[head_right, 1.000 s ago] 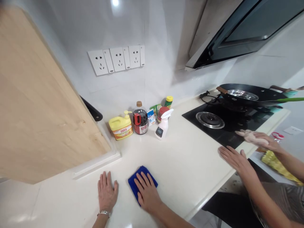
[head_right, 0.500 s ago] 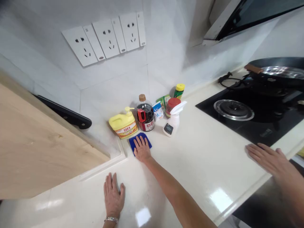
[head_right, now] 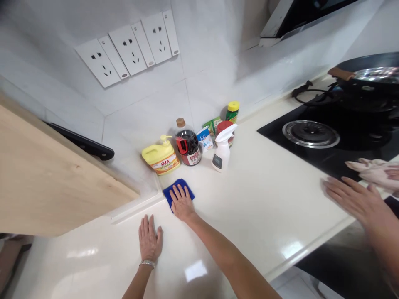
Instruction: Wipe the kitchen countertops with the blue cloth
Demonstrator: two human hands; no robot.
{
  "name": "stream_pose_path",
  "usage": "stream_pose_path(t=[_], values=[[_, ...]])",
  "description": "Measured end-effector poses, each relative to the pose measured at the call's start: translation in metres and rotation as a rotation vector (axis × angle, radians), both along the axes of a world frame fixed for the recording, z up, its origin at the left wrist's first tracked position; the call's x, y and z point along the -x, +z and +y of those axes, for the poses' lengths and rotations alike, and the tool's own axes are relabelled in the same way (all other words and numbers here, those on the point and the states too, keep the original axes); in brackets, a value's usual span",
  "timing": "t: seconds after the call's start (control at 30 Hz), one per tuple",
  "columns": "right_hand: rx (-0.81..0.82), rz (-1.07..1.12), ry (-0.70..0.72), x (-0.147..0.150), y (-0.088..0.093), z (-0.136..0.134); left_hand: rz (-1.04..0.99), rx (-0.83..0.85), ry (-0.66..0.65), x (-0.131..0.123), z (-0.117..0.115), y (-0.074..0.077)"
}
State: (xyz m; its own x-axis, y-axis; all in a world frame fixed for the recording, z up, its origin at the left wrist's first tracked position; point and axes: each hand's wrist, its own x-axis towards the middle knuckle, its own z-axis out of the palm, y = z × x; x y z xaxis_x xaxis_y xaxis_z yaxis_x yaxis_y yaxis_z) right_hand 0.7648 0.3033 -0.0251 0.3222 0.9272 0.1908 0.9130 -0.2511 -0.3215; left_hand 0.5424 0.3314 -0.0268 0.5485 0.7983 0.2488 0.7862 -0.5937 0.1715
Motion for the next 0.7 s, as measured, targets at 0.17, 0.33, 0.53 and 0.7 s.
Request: stream_pose_path(t=[0.17, 0.33, 0.53, 0.7], values=[[0.007, -0.015, 0.002, 0.04, 0.003, -0.053, -0.029, -0.009, 0.01, 0.0, 0.001, -0.002], [-0.014, -0.051, -0.002, 0.088, 0.002, -0.115, -0.063, -0.027, 0.004, -0.002, 0.001, -0.002], [0.003, -0.081, 0.044, 0.131, 0.004, -0.194, -0.095, -0.03, -0.012, -0.004, 0.002, -0.002], [0.055, -0.08, 0.006, 0.125, 0.011, -0.253, -0.12, -0.013, -0.037, -0.007, 0.0, 0.001]])
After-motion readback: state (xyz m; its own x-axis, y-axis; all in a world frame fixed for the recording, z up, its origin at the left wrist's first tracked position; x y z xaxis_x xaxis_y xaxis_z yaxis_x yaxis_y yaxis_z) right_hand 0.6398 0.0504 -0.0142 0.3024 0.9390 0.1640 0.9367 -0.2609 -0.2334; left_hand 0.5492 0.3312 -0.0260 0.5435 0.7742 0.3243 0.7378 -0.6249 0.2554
